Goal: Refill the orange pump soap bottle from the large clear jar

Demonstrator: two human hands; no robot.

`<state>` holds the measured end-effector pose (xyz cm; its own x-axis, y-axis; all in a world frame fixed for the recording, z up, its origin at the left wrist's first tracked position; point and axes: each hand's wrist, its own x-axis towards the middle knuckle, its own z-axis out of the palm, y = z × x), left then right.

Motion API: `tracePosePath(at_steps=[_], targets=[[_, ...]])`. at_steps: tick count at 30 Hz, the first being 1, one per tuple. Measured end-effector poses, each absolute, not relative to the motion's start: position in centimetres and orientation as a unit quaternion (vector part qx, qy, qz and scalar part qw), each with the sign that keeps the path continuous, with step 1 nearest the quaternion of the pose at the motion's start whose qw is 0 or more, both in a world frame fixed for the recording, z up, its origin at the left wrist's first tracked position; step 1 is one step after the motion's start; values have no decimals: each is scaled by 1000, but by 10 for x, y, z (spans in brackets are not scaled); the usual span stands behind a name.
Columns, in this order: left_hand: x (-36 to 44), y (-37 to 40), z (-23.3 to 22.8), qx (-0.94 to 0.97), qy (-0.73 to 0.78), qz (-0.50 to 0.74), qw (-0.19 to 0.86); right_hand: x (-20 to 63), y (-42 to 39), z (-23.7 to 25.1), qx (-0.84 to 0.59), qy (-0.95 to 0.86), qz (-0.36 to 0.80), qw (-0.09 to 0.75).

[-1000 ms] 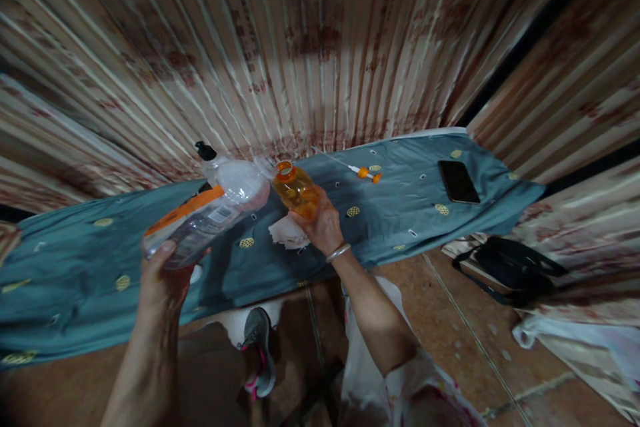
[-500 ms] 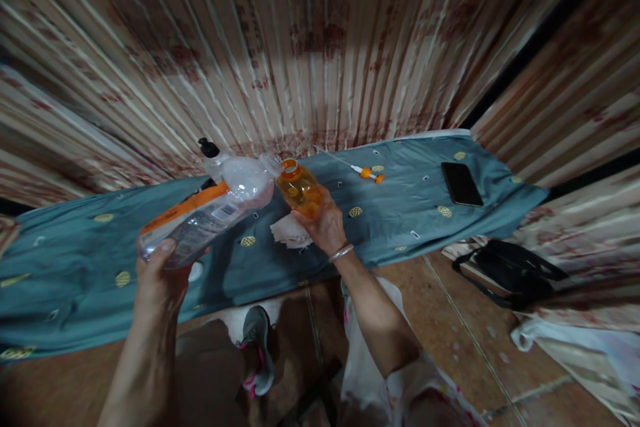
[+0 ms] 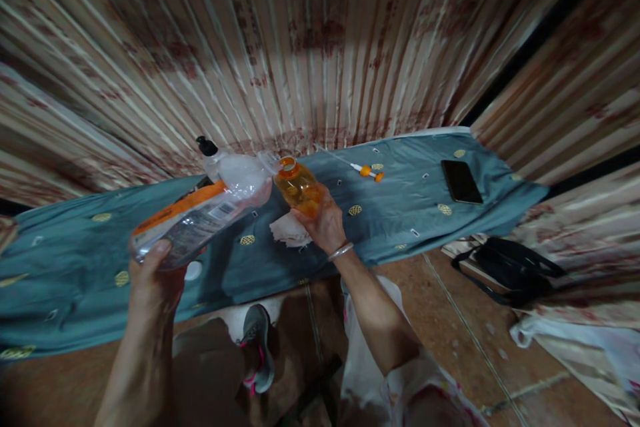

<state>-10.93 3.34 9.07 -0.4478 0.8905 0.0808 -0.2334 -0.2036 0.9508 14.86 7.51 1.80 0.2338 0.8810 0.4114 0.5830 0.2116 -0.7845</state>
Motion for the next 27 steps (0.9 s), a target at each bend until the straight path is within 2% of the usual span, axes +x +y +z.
tracePosePath(at_steps=[27], targets=[[-121,37,80,322,472,705,420,160,76,20,-605,-635,78,474]])
